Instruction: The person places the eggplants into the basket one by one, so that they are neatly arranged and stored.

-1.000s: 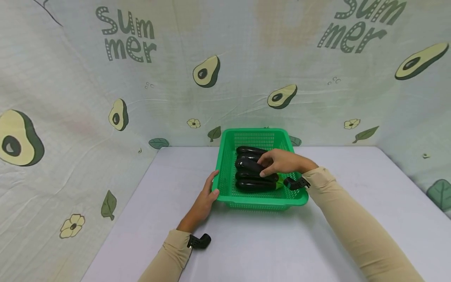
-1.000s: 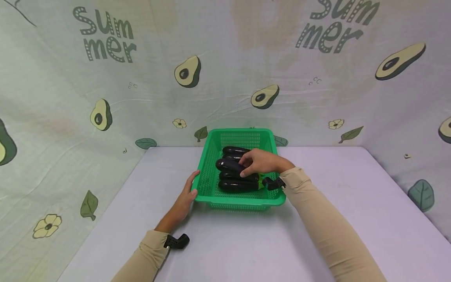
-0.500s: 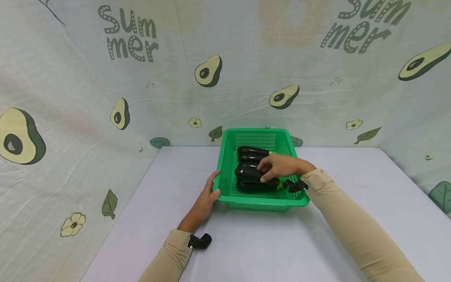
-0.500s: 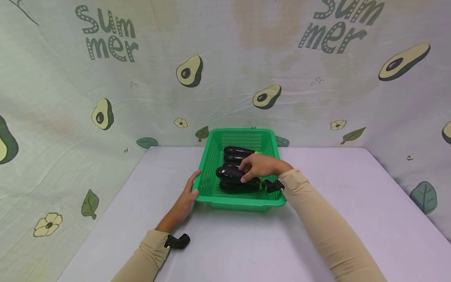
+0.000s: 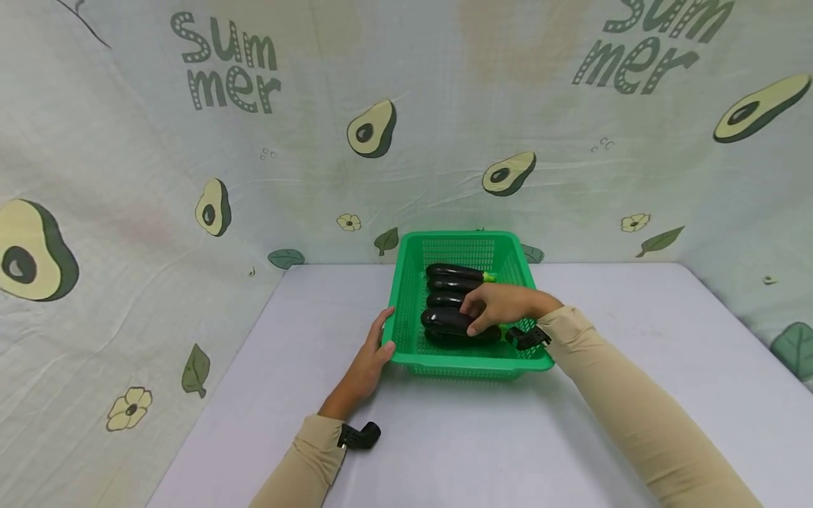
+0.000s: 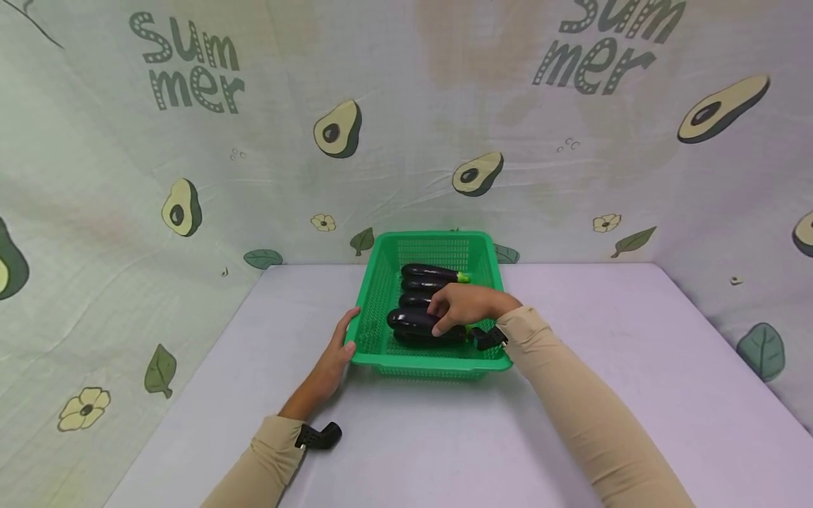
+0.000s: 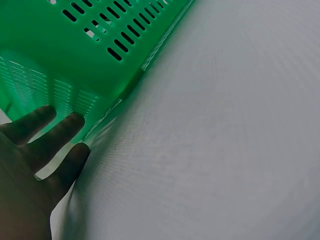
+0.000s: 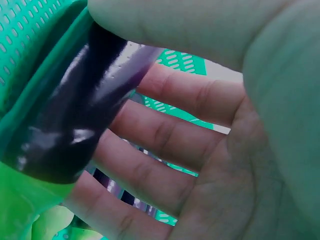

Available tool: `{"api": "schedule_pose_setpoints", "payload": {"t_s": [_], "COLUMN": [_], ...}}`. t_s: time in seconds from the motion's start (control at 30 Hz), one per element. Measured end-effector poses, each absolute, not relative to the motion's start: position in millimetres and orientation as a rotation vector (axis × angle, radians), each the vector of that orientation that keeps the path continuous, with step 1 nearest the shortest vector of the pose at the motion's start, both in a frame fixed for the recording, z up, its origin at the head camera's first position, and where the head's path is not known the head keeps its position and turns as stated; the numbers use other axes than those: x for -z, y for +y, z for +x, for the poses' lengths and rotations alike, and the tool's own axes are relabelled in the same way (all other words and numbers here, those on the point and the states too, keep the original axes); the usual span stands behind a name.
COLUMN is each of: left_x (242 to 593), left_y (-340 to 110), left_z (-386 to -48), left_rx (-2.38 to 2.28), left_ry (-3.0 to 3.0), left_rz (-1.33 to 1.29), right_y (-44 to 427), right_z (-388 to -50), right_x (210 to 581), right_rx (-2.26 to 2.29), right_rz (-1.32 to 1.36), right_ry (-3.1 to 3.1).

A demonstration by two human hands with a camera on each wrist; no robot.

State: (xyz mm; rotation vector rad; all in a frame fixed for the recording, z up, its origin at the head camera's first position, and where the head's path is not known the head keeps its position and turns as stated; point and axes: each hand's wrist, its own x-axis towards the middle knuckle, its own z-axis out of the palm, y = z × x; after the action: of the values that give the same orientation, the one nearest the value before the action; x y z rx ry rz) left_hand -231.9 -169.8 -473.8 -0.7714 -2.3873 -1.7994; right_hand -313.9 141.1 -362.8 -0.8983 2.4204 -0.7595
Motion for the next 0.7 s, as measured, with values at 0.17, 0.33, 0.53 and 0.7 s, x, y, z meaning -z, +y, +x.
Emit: {"api": "schedule_pose_setpoints", "payload": {"t_s": [0.17, 0.33, 0.53, 0.7], "left_x": [475.2, 474.0, 473.3, 469.5], "left_y": [-169.5, -168.8, -168.7, -167.5], "left_z": [-231.5, -231.3, -231.7, -230.9], "left_rx": [1.817, 1.82, 1.825, 1.828], "left_ry": [-2.389, -2.402, -2.406, -2.436], "left_rz": [-0.759, -0.748, -0.745, -0.729], "right_y": [140.3, 141.6, 143.4, 143.3], "right_z": [-312.3, -310.8, -308.9, -306.4], "right_x": [362.2, 361.2, 360.3, 360.9], "right_rx": [0.742, 0.701, 0.691, 0.664], "right_rz": [-0.91, -0.919, -0.919, -0.917], "right_ry": [2.416, 2.41, 2.401, 2.409]}}
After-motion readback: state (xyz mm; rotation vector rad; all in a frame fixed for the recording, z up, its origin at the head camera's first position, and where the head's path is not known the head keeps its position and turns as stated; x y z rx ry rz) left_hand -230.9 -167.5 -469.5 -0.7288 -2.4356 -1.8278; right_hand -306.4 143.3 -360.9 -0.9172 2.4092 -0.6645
